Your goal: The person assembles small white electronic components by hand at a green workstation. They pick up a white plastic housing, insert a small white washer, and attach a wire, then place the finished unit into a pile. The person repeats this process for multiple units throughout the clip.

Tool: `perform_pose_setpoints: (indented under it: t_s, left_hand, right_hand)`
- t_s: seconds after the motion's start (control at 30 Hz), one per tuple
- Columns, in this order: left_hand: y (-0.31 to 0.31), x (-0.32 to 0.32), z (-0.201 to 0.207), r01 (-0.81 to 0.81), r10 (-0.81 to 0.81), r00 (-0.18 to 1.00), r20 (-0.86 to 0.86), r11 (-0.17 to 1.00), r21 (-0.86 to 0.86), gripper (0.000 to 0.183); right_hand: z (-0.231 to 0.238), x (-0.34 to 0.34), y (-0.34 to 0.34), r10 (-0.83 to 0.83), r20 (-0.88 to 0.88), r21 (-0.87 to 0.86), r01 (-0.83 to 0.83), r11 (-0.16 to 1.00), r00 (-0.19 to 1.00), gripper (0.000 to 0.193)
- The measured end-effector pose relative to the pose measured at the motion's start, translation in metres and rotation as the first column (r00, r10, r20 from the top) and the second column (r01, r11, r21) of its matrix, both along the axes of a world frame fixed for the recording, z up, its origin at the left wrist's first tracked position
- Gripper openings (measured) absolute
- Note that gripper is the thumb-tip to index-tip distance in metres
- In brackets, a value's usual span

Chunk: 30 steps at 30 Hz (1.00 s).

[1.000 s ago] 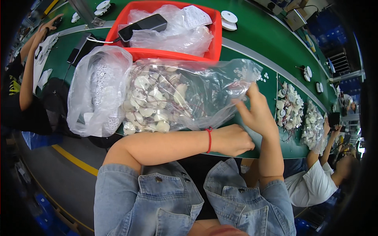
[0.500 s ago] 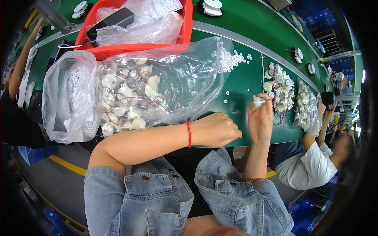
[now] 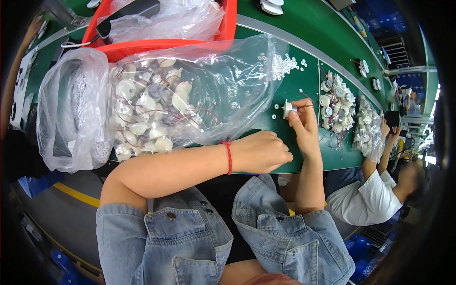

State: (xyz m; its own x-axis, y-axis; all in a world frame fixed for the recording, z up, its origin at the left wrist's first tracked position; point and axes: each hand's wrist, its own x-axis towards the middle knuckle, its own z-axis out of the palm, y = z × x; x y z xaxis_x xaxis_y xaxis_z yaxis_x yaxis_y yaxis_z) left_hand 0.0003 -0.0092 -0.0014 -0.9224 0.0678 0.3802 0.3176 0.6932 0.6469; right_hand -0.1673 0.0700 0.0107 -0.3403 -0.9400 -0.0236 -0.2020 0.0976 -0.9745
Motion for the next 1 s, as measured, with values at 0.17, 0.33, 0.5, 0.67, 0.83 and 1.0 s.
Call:
perform_pose_setpoints:
  t_s: [0.17, 0.33, 0.5, 0.67, 0.83, 1.0]
  left_hand:
    - [0.003, 0.002, -0.005, -0.037, 0.037, 0.999, -0.027, 0.999, -0.011, 0.011]
    - [0.002, 0.002, -0.005, -0.031, 0.03, 0.999, -0.038, 0.999, -0.028, 0.012]
    - [0.002, 0.003, -0.006, -0.04, 0.04, 0.999, -0.026, 0.999, -0.03, 0.012]
    - [0.003, 0.001, -0.009, -0.042, 0.041, 0.998, -0.048, 0.999, -0.01, 0.011]
    - [0.003, 0.001, -0.01, -0.039, 0.039, 0.997, -0.06, 0.999, -0.002, 0.01]
    - [0.002, 0.002, -0.008, -0.041, 0.041, 0.997, -0.06, 0.999, -0.009, 0.01]
  right_hand:
    - [0.012, 0.002, -0.012, 0.036, 0.002, 0.054, -0.036, 0.998, 0.999, 0.02]
    - [0.011, -0.001, -0.016, -0.003, -0.069, 0.076, 0.008, 0.997, 0.998, 0.017]
    - [0.009, -0.002, -0.024, -0.043, -0.113, 0.091, 0.054, 0.994, 0.993, 0.018]
    - [0.004, -0.003, -0.029, -0.104, -0.142, 0.109, 0.12, 0.987, 0.984, 0.02]
    - [0.011, -0.001, -0.033, -0.138, -0.102, 0.167, 0.154, 0.974, 0.985, 0.019]
    - [0.008, 0.004, -0.033, -0.113, -0.13, 0.111, 0.128, 0.986, 0.985, 0.019]
